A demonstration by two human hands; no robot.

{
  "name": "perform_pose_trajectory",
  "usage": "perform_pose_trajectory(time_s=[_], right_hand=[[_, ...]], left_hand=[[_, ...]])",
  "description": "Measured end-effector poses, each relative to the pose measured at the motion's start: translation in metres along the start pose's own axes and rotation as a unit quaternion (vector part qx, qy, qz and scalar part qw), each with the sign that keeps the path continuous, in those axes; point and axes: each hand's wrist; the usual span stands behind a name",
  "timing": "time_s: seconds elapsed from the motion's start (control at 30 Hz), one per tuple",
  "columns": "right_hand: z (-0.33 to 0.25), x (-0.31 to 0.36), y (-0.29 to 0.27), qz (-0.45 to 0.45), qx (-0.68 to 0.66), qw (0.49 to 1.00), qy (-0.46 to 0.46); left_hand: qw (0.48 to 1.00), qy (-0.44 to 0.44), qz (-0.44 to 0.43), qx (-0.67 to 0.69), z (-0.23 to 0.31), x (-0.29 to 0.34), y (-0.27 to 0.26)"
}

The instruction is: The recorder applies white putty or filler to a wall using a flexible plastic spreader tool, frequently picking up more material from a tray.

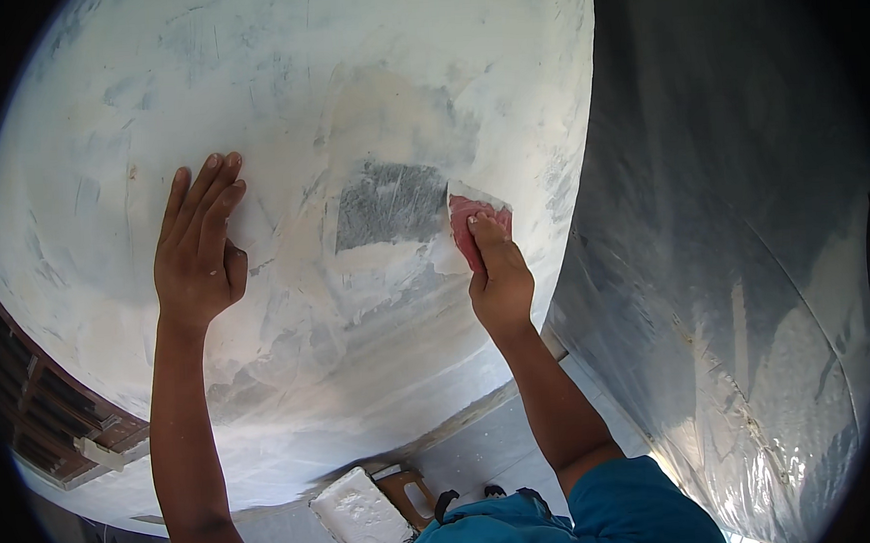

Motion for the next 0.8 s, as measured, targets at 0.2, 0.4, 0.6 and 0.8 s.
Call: perform_pose_trajectory(time_s=[0.2, 0.4, 0.6, 0.8], right_hand=[[-0.027, 0.026, -0.031, -0.204, -0.208, 0.947, 0.136], [-0.021, -0.139, -0.1, 0.073, -0.09, 0.993, 0.037], [-0.048, -0.089, -0.014, 0.016, 0.049, 0.992, -0.112], [-0.077, -0.051, -0.044, -0.109, -0.091, 0.982, -0.124]], left_hand=[[1.0, 0.007, -0.008, -0.005, -0.005, 0.007, -0.004], [1.0, 0.0, -0.014, -0.001, -0.002, 0.004, -0.006], [1.0, -0.01, -0.013, -0.005, 0.0, 0.001, -0.004], [1.0, -0.009, -0.006, 0.002, -0.001, 0.005, -0.012]])
Point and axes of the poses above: each hand's wrist, its own x-axis away from the middle knuckle, its own y-axis out of the palm, z = x × y, and after that the axes turned 13 degrees about -z, right-handed
